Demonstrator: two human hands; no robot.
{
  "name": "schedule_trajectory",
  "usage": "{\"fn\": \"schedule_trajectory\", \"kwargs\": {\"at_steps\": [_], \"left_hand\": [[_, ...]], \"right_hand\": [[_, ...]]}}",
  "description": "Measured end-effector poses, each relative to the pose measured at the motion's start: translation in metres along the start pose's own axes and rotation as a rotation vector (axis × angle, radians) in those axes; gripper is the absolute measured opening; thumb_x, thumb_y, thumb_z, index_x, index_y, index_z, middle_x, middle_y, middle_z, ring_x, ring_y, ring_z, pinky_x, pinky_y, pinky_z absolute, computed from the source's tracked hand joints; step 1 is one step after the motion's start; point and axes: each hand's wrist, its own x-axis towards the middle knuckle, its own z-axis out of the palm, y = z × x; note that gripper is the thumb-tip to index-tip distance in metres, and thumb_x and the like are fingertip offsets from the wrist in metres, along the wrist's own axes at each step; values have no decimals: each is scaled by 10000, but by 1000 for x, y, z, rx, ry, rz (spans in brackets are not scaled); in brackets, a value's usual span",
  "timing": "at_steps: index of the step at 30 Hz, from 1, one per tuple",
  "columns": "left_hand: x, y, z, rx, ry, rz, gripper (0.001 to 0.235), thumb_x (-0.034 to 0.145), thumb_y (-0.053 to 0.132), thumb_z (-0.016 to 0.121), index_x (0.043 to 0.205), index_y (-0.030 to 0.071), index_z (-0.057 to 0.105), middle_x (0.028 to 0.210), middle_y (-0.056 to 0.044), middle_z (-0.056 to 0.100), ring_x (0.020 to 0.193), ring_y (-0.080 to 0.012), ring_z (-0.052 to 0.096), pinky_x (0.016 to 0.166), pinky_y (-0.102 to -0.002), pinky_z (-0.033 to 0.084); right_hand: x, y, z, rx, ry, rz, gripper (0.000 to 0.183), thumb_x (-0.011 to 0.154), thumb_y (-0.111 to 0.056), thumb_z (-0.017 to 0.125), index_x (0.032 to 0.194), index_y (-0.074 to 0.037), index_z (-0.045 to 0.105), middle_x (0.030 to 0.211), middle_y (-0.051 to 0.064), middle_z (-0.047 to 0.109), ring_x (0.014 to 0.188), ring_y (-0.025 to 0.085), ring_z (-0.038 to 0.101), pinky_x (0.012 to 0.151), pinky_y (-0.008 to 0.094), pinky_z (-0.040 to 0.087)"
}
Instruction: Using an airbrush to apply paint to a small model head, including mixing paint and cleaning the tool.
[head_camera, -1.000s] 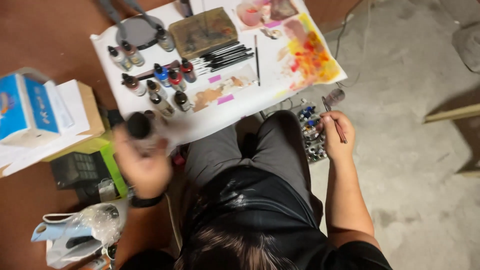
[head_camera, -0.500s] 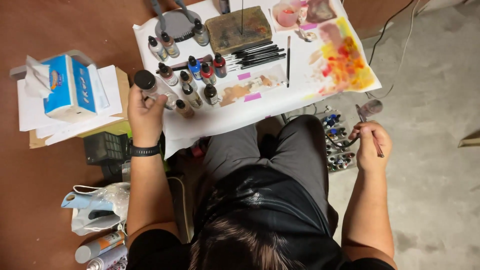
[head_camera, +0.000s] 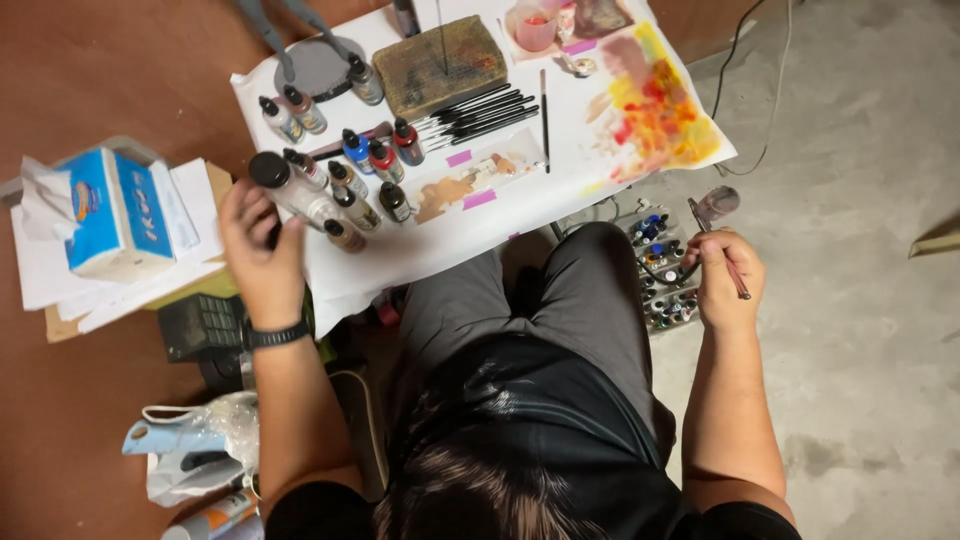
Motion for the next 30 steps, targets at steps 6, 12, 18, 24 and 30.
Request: {"fn": "schedule_trajectory", "kwargs": {"at_steps": [6,12,18,24,30], "left_hand": [[-39,46,15,201,245,385,213,950,-129,692,1137,-95,595,1032,-200,568,900,-326,546,901,-419,461],[-64,58,65,151,-48,529,60,877,-11,729,873,37,692,841,-130,675,729,-327,637,696,-410,494],[-78,70,98,0,-406,510,386,800,-167,438,985,77,673,920,-92,682,793,-270,633,707,-402,475],[-96,74,117,-57,-527,405,279,871,-134,494,959,33,700,954,-122,703,842,-290,657,785,-384,541],[-103,69,120,-55,-575,371,242,876,-110,518,946,33,701,932,-110,705,832,-275,663,771,-372,542]], "right_hand": [[-5,-7,-2,-18,-7,15,225,1122,-45,587,966,99,661,811,193,556,727,247,604,749,388,522],[-2,11,-13,5,-14,-1,240,1136,-56,589,962,97,651,822,211,557,723,271,617,753,403,533],[-3,-23,-4,-149,-31,114,241,1148,-155,552,956,-17,597,883,117,600,804,190,599,835,296,492],[-4,-18,-14,-154,10,98,179,1120,-135,558,1002,-12,612,884,122,599,810,193,605,848,300,500],[-3,-23,-13,-177,-5,42,176,1099,-160,578,1002,-21,624,926,124,602,870,216,607,881,328,495]]}}
